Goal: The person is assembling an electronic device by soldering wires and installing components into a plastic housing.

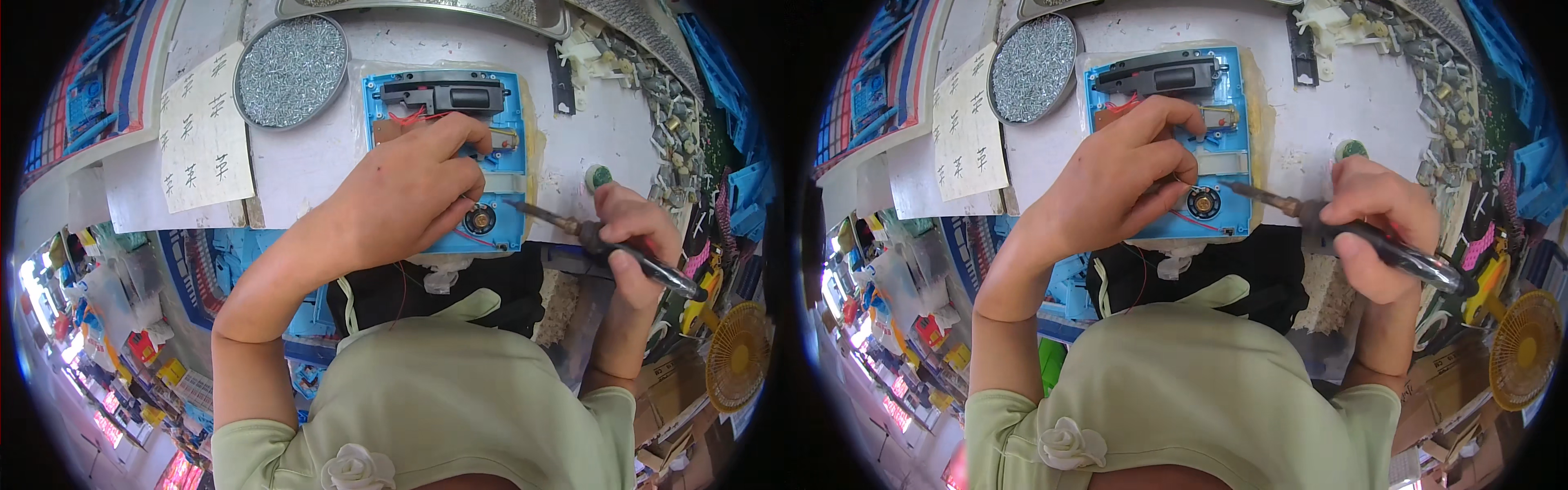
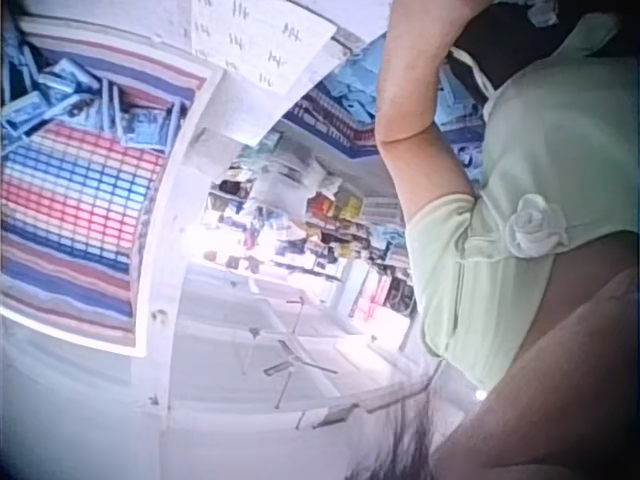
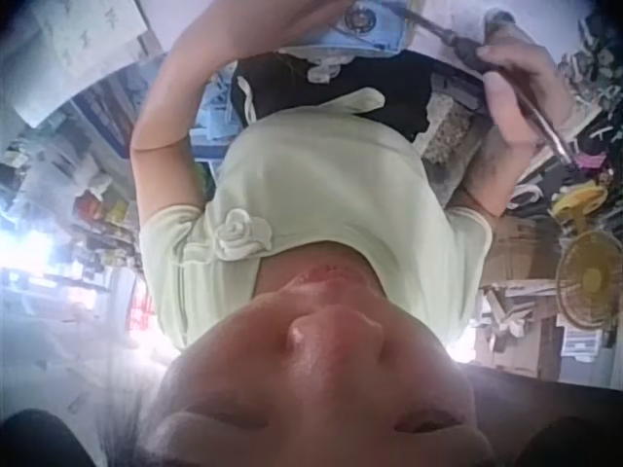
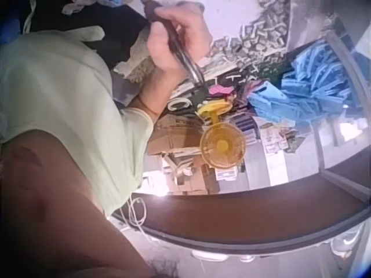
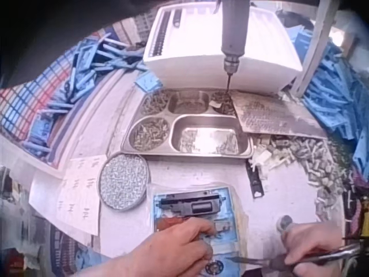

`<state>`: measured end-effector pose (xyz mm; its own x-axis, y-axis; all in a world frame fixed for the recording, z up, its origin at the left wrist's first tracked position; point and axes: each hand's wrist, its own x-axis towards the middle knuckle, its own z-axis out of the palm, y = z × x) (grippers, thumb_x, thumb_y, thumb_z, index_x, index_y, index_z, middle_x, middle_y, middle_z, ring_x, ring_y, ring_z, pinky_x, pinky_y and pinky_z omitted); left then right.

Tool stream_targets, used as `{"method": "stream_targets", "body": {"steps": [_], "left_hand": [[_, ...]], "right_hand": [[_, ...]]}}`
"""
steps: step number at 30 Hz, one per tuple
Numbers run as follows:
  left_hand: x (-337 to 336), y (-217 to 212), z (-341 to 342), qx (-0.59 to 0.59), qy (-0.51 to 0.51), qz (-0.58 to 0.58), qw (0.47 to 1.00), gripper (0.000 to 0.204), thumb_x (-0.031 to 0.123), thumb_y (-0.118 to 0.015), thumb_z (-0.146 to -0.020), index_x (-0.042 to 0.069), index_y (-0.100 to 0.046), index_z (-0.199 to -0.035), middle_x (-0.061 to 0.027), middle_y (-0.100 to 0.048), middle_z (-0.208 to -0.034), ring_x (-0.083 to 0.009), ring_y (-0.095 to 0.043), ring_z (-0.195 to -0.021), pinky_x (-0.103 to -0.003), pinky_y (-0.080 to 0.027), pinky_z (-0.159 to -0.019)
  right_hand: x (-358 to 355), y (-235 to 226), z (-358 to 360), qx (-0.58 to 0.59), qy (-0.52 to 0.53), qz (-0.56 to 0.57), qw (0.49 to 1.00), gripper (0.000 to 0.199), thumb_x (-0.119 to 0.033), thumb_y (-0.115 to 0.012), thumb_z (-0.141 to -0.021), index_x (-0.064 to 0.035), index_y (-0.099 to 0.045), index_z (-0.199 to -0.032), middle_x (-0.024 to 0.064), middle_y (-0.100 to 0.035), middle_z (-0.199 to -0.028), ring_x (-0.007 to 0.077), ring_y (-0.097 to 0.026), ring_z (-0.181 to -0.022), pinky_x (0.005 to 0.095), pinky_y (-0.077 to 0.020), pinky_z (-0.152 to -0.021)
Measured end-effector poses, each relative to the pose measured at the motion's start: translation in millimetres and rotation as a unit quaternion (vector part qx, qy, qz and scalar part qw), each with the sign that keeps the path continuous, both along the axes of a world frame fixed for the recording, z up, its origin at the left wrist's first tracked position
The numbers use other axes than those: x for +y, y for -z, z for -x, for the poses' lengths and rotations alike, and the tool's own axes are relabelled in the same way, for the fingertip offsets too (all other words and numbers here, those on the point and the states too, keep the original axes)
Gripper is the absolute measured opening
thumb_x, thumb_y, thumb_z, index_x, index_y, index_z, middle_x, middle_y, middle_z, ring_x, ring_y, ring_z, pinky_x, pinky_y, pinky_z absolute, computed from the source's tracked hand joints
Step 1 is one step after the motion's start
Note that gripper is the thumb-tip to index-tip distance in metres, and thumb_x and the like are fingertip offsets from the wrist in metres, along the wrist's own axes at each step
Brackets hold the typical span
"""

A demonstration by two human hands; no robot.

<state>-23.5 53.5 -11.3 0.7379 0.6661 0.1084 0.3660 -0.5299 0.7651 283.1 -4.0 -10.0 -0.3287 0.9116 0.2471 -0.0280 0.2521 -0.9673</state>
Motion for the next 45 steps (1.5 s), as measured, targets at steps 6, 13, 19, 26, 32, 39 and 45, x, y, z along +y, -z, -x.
{"method": "stream_targets", "body": {"steps": [6,13,19,26,32,39,45], "left_hand": [[-2,1,-2,0.017,0.001,-0.035,0.999,0.014,0.001,-0.072,-0.081,0.005,-0.062,-0.089,-0.0127,-0.059,-0.118,-0.0315,-0.063,-0.094,-0.040,-0.052,-0.080],[-1,4,-1,0.002,0.004,-0.051,0.999,0.016,0.000,-0.072,-0.080,0.005,-0.061,-0.090,-0.0132,-0.059,-0.117,-0.0329,-0.063,-0.096,-0.042,-0.053,-0.080],[-1,5,-1,-0.002,0.002,-0.047,0.999,0.016,0.001,-0.072,-0.080,0.005,-0.061,-0.091,-0.0131,-0.060,-0.116,-0.0333,-0.063,-0.096,-0.041,-0.053,-0.080],[0,5,-2,0.000,0.004,-0.046,0.999,0.016,0.002,-0.072,-0.081,0.005,-0.060,-0.091,-0.0132,-0.060,-0.116,-0.0336,-0.063,-0.098,-0.042,-0.053,-0.081],[-1,7,-2,0.000,0.001,-0.051,0.999,0.016,0.002,-0.072,-0.080,0.005,-0.061,-0.091,-0.0129,-0.060,-0.116,-0.0334,-0.063,-0.099,-0.042,-0.053,-0.082],[-1,4,-2,0.016,0.005,-0.048,0.999,0.015,0.002,-0.072,-0.081,0.005,-0.061,-0.090,-0.0123,-0.059,-0.115,-0.0329,-0.063,-0.099,-0.042,-0.053,-0.082],[-1,3,-2,0.019,0.003,-0.040,0.999,0.015,0.002,-0.072,-0.080,0.005,-0.061,-0.090,-0.0121,-0.059,-0.115,-0.0326,-0.063,-0.099,-0.042,-0.053,-0.082]], "right_hand": [[19,0,14,-0.037,-0.062,-0.060,0.996,0.022,-0.013,-0.070,-0.071,-0.0002,-0.069,-0.089,0.0065,-0.061,-0.070,0.0220,-0.049,-0.059,0.0355,-0.0396,-0.059],[26,1,21,-0.054,-0.069,-0.066,0.994,0.021,-0.014,-0.070,-0.069,-0.0010,-0.070,-0.085,0.0062,-0.060,-0.067,0.0224,-0.049,-0.057,0.0357,-0.0406,-0.058],[29,1,23,-0.069,-0.067,-0.067,0.993,0.021,-0.015,-0.070,-0.068,-0.0012,-0.070,-0.085,0.0063,-0.060,-0.066,0.0231,-0.050,-0.058,0.0350,-0.0407,-0.057],[30,0,23,-0.078,-0.072,-0.070,0.992,0.021,-0.015,-0.070,-0.069,-0.0015,-0.070,-0.084,0.0060,-0.060,-0.066,0.0232,-0.050,-0.058,0.0345,-0.0400,-0.055],[30,1,21,-0.093,-0.075,-0.042,0.992,0.023,-0.016,-0.071,-0.071,-0.0001,-0.070,-0.087,0.0053,-0.056,-0.065,0.0207,-0.048,-0.057,0.0337,-0.0366,-0.054],[21,3,15,-0.037,-0.027,-0.002,0.999,0.025,-0.018,-0.072,-0.075,0.0025,-0.069,-0.089,0.0047,-0.052,-0.064,0.0179,-0.043,-0.057,0.0330,-0.0347,-0.057],[20,3,13,-0.049,-0.030,-0.014,0.998,0.026,-0.020,-0.072,-0.076,0.0022,-0.068,-0.089,0.0036,-0.049,-0.063,0.0181,-0.042,-0.057,0.0331,-0.0340,-0.058]]}}
